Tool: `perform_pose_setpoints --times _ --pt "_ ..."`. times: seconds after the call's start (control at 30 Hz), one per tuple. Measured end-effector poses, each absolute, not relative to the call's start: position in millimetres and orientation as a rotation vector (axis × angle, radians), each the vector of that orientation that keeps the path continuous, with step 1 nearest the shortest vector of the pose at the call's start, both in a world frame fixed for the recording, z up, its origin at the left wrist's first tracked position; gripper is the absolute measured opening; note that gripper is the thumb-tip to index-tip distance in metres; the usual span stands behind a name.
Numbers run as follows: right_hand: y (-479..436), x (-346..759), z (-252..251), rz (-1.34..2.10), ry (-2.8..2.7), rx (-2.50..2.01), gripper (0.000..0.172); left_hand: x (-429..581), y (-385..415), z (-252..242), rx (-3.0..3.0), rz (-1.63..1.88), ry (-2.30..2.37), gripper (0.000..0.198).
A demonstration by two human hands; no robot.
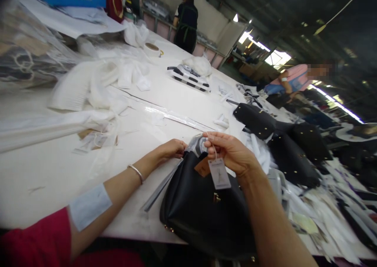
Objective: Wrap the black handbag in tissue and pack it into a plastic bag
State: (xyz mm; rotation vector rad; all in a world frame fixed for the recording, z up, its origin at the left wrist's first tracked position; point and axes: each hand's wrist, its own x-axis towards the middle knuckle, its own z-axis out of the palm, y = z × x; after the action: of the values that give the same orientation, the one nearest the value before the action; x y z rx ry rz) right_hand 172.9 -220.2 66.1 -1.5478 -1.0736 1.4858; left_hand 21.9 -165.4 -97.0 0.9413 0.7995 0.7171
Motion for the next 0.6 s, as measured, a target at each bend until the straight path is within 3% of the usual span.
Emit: perform_pose_setpoints --times 0.1,0.23,0.37,0.5,0.6 --pt "-226 172 99 1.361 -1.061 -1.484 0.024 26 -168 -101 0.792 0.713 0.683 0.007" --pt "-233 167 115 1.397 -1.115 -1.514 0.036 30 -167 -106 0.66 0.751 0.573 0.012" --pt "-214 170 63 1.707 -1.051 -1.659 0.036 27 -168 -105 0.614 0.786 0.501 0.017" --pt "-197 177 16 1.73 -1.028 -1.818 0.016 25 -169 -104 0.625 0.823 0.477 0.026" --pt "-199 177 5 1.63 -1.195 -1.856 0.023 24 -165 -102 0.702 0.875 0.539 0.027"
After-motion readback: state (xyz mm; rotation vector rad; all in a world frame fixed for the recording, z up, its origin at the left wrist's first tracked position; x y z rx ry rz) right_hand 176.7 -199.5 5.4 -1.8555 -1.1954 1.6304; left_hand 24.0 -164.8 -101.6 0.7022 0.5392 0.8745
